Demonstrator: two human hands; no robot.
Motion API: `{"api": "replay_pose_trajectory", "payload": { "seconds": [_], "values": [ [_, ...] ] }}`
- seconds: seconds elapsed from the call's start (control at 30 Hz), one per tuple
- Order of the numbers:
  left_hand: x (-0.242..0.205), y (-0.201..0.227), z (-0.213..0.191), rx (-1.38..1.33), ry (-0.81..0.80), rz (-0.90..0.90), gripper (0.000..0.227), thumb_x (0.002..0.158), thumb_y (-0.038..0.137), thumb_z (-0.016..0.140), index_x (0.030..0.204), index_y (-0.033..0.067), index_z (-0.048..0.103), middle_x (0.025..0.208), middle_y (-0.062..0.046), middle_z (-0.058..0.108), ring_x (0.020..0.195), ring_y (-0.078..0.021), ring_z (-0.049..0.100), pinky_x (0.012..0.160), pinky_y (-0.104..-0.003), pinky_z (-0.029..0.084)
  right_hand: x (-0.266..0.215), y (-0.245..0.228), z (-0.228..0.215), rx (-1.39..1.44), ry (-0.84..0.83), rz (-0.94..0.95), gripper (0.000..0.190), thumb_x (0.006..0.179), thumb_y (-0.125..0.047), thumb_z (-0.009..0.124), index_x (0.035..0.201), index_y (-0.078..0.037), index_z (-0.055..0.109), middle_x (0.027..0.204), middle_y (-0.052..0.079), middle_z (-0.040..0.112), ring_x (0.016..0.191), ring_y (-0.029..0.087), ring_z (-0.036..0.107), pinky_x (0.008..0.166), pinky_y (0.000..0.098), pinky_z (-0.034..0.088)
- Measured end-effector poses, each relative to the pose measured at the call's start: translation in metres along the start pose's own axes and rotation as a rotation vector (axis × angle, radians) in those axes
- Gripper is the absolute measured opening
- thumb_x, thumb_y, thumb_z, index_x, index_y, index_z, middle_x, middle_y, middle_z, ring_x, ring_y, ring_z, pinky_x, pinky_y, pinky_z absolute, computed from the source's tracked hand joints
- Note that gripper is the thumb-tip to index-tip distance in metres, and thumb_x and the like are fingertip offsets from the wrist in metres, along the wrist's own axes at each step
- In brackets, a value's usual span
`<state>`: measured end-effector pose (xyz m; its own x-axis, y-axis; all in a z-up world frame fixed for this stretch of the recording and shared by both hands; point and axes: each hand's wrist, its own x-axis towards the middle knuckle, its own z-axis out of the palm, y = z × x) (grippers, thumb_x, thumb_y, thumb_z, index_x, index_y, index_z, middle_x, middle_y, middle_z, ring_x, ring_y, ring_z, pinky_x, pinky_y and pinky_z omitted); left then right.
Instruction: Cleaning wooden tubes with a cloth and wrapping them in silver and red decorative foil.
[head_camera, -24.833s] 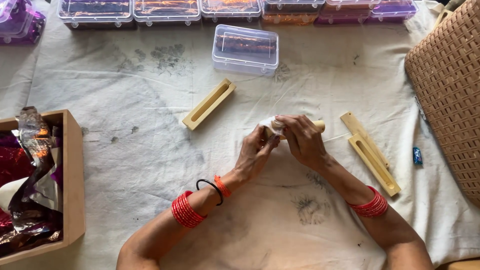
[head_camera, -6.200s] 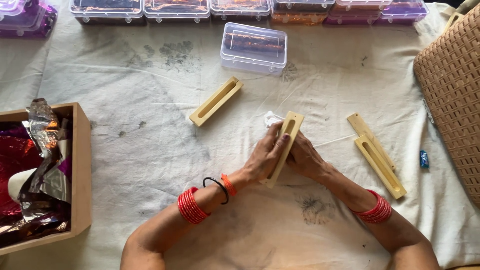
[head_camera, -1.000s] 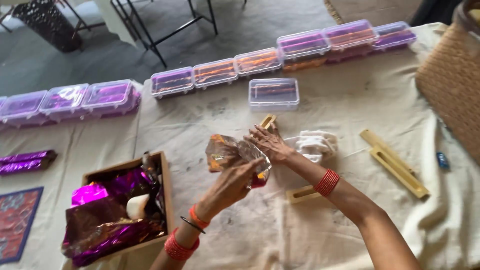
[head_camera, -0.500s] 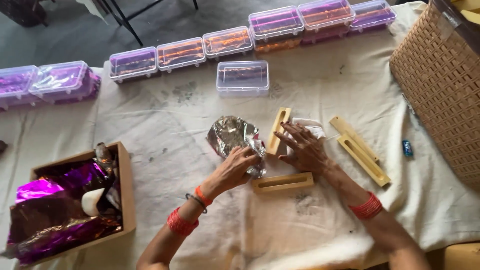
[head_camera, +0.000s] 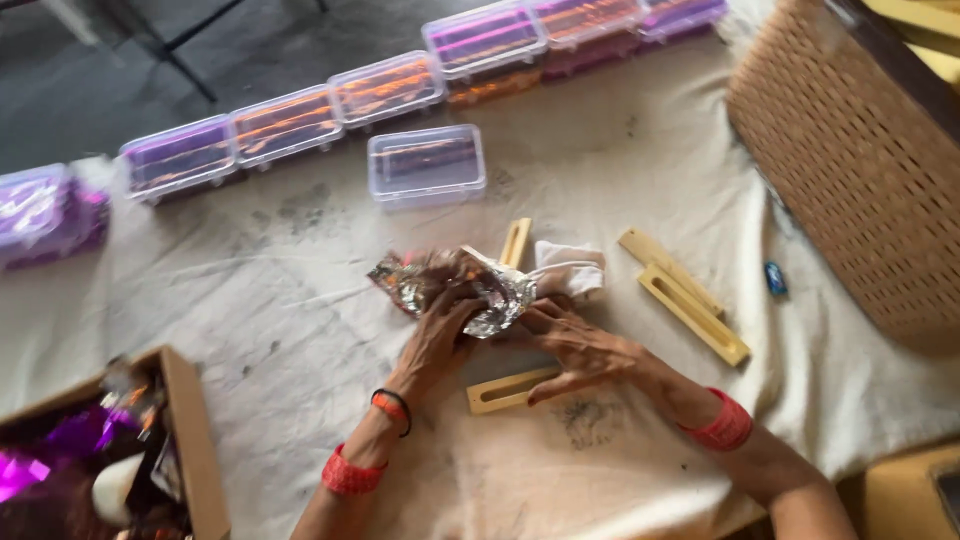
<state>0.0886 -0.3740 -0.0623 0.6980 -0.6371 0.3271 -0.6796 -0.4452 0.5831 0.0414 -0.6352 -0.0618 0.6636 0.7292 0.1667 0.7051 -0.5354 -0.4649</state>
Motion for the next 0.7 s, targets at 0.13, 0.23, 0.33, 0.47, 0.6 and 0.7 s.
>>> {"api": "replay_pose_trajectory", "payload": {
  "seconds": [0.13,0.23,0.33,0.47,0.6,0.7],
  "values": [
    [0.002,-0.005,0.001,0.008,0.017,-0.025,0.061,0.064,-0.002,0.078,0.123,0.0077,0.066,0.133,-0.016,0.058,0.127,-0.0402,0.049,0.104,-0.05,0.047,-0.008,-0.003,0.006,0.04,-0.051,0.099,0.095,0.074,-0.075,0.067,0.15,-0.019,0.05,0.155,0.021,0.032,0.146,0.045,0.023,0.118,0.0703,0.016],
    [0.009,-0.006,0.017,0.003,0.001,-0.006,0.059,0.065,-0.003,0.078,0.122,0.0076,0.066,0.132,-0.016,0.059,0.127,-0.0403,0.049,0.105,-0.051,0.047,-0.015,0.011,0.034,-0.076,-0.052,0.16,0.089,0.091,-0.074,0.061,0.159,-0.019,0.044,0.146,0.019,0.038,0.15,0.043,0.028,0.129,0.0683,0.018],
    [0.006,-0.02,0.019,0.059,0.068,-0.024,0.051,0.073,-0.004,0.078,0.122,0.0075,0.067,0.131,-0.016,0.061,0.127,-0.0396,0.05,0.107,-0.051,0.043,-0.002,-0.005,0.018,-0.176,-0.122,0.206,0.082,0.094,-0.071,0.06,0.159,-0.025,0.041,0.147,0.02,0.035,0.148,0.044,0.026,0.126,0.0684,0.017],
    [-0.013,-0.088,0.054,0.088,0.108,-0.02,0.05,0.084,-0.007,0.067,0.132,0.007,0.063,0.138,-0.014,0.06,0.132,-0.0344,0.053,0.113,-0.045,0.046,0.017,-0.005,0.015,-0.264,-0.125,0.219,0.08,0.092,-0.071,0.056,0.157,-0.027,0.038,0.148,0.016,0.032,0.146,0.04,0.025,0.122,0.0671,0.017],
    [0.007,-0.038,0.02,0.187,0.253,0.143,0.051,0.077,-0.003,0.069,0.127,0.0037,0.064,0.133,-0.015,0.062,0.133,-0.0339,0.056,0.117,-0.052,0.039,0.011,0.017,0.025,-0.383,-0.114,0.31,0.077,0.09,-0.071,0.051,0.153,-0.029,0.035,0.15,0.01,0.029,0.143,0.036,0.024,0.116,0.0653,0.018],
    [0.004,-0.043,0.028,0.22,0.331,0.262,0.049,0.07,0.001,0.073,0.119,0.0048,0.067,0.129,-0.014,0.065,0.131,-0.0331,0.057,0.118,-0.058,0.034,0.003,0.038,0.036,-0.468,-0.107,0.395,0.075,0.088,-0.071,0.048,0.15,-0.031,0.032,0.151,0.006,0.026,0.14,0.032,0.024,0.112,0.0639,0.018]
  ]
}}
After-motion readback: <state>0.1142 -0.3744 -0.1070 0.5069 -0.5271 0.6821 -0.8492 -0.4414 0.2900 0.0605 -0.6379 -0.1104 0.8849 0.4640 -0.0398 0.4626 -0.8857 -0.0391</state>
